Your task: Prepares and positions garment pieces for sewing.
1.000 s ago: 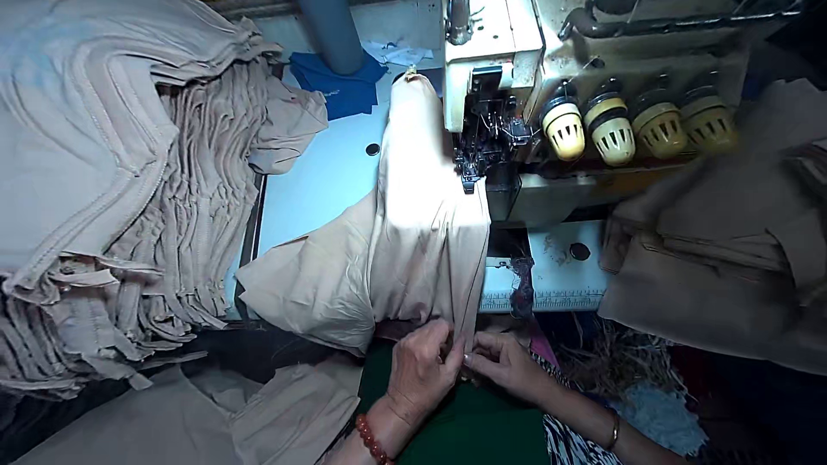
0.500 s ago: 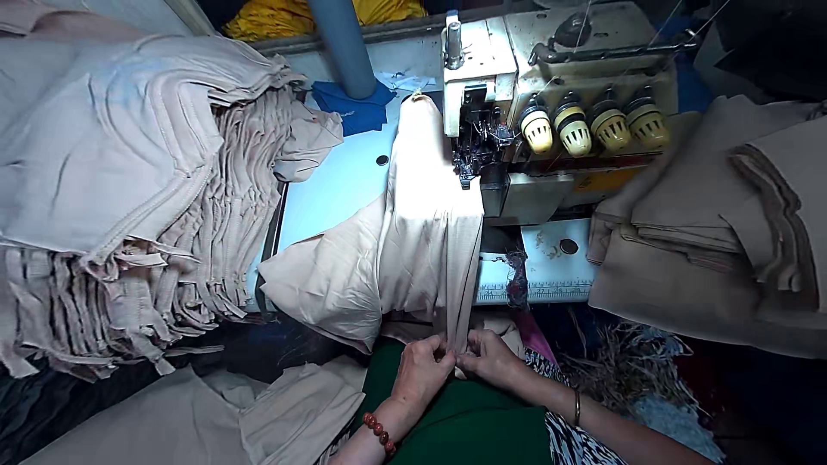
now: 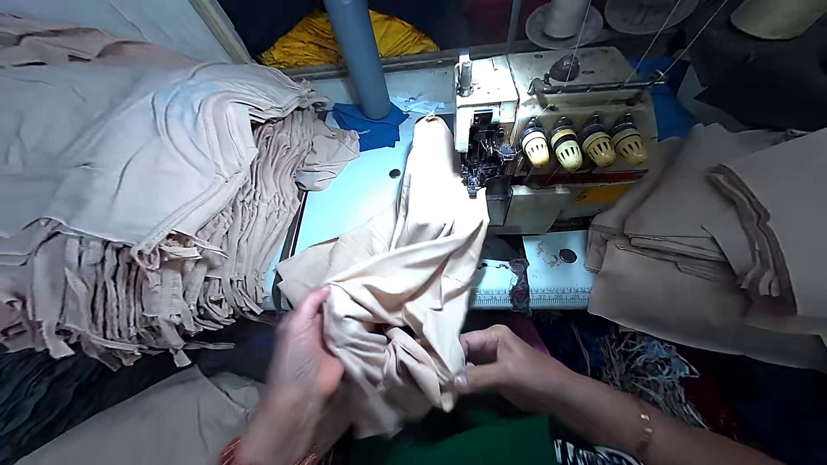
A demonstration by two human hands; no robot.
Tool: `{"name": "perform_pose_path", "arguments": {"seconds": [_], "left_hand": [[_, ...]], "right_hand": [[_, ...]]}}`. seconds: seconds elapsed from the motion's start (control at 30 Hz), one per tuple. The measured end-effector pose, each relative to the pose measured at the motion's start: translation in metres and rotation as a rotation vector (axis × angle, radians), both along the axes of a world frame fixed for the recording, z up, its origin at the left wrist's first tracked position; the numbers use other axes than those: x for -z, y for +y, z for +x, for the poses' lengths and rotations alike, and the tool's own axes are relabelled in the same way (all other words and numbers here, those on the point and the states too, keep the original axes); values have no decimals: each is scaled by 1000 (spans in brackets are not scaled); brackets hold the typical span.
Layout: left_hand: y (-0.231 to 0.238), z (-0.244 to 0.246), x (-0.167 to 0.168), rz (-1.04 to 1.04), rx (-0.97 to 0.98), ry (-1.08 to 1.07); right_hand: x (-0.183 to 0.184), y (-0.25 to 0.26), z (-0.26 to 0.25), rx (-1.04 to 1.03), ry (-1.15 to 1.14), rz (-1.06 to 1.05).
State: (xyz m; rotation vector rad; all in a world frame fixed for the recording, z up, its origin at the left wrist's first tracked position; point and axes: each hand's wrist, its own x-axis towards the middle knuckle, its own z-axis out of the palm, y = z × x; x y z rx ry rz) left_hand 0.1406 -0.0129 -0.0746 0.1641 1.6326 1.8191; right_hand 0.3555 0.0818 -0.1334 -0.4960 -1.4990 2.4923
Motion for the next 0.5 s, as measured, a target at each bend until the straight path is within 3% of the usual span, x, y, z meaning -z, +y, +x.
{"name": "perform_pose_path", "arguments": {"seconds": [0.1,0.17,0.23,0.37,0.5], "left_hand": [[-42,15,-69,98,355,375],[-65,29,-92,118,698,421],[-76,43,-89,142,891,371],[-89,61,-68,134,921,457],[-96,71,-63,137,859,838]], "right_hand": [[-61,-13,16,-100,252,150],[-86,-28,28,-93,294,152],[-94,-41,36,-73,232,117],[-88,-60,43,-34,138,102],[-86,-64,44,10,134,110]]}}
